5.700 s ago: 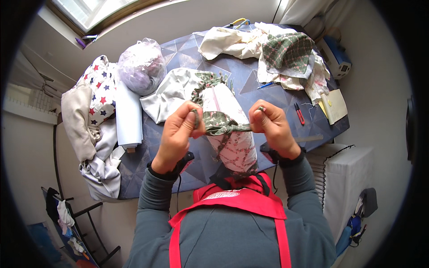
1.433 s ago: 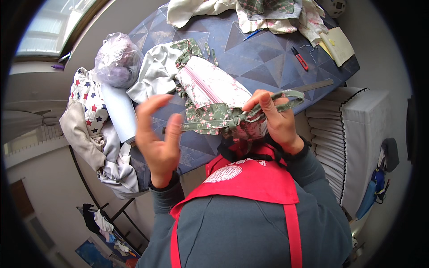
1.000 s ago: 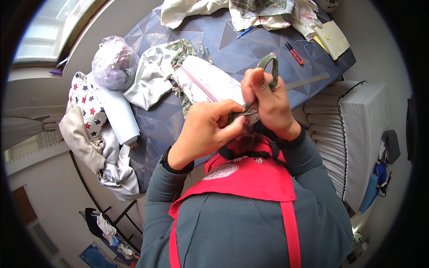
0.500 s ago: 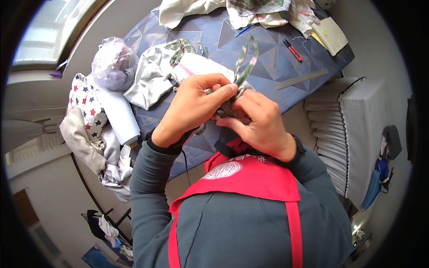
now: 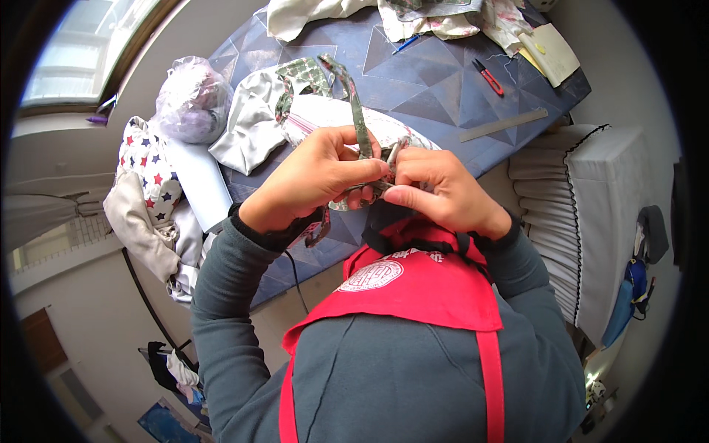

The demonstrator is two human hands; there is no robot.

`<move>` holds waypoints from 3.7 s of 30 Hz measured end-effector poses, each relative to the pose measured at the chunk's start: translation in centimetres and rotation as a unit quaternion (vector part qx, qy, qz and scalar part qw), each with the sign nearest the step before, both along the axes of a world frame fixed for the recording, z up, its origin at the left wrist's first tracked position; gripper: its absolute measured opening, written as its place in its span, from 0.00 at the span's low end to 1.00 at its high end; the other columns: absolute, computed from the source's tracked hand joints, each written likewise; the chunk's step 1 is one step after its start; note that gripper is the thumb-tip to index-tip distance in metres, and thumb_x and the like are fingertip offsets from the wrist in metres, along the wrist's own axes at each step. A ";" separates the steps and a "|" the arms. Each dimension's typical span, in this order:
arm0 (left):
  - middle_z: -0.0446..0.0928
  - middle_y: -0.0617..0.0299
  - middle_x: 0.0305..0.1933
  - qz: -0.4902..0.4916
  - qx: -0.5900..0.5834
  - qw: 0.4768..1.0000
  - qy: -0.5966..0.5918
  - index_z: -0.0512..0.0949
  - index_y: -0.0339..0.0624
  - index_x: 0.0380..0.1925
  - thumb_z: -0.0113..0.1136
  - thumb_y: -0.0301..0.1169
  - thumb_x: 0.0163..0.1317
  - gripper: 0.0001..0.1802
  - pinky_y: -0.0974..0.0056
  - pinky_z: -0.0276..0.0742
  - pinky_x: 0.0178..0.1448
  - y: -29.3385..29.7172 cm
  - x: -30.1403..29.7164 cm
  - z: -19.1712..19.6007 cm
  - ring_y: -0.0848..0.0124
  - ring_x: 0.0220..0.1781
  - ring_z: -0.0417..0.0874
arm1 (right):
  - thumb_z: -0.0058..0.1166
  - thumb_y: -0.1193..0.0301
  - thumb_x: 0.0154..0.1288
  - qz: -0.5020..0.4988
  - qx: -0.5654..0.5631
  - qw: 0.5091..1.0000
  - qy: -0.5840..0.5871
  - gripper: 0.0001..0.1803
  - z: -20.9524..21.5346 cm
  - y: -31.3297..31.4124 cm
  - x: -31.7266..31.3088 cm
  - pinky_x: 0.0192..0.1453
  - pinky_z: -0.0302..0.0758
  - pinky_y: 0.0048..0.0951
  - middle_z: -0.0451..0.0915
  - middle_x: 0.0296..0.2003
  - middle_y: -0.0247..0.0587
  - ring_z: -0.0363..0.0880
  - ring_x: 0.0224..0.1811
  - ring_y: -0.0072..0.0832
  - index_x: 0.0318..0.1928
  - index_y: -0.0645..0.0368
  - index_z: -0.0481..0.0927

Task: The person cuts a thread, then uses pliers to trim a fabric strap. They attach the strap to a floral-patterned bag, thread it through loops, and adjust the gathered fabric to form a ruffled edge around the bag's opening.

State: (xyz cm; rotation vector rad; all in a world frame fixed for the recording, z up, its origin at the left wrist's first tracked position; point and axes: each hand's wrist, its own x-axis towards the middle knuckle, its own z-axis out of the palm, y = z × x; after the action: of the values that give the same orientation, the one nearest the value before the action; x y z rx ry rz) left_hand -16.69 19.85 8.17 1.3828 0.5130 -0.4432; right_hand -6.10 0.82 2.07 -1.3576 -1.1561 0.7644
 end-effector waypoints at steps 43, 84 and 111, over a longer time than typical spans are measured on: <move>0.82 0.64 0.35 0.271 -0.068 0.942 -0.184 0.77 0.35 0.50 0.64 0.24 0.66 0.14 0.75 0.76 0.38 -1.5 1.4 -3.7 0.81 0.31 0.79 | 0.67 0.72 0.56 -0.010 0.047 0.961 -0.271 0.16 3.1 -0.9 -2.8 0.17 0.66 0.33 0.67 0.16 0.36 0.71 0.15 0.34 0.20 0.56 0.71; 0.77 0.67 0.17 0.195 0.107 0.970 -0.103 0.79 0.36 0.44 0.62 0.32 0.67 0.11 0.73 0.62 0.20 -0.9 -0.4 -2.1 0.84 0.15 0.71 | 0.56 0.69 0.71 -0.163 -0.057 0.985 0.007 0.21 2.5 5.6 5.9 0.23 0.55 0.23 0.62 0.16 0.25 0.57 0.22 0.11 0.20 0.63 0.68; 0.76 0.69 0.17 0.027 0.145 0.981 -0.124 0.82 0.35 0.27 0.62 0.31 0.68 0.12 0.73 0.65 0.22 0.8 -2.7 -1.7 0.84 0.18 0.72 | 0.58 0.78 0.65 -0.222 -0.043 0.922 -0.315 0.21 1.6 0.8 10.9 0.21 0.49 0.27 0.54 0.15 0.31 0.50 0.19 0.14 0.19 0.62 0.61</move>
State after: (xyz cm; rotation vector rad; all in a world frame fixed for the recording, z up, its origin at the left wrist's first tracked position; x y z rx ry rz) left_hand -19.36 20.64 6.50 1.6735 0.4198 -0.1502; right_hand 4.80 1.59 3.68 -1.9308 -1.2305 0.0334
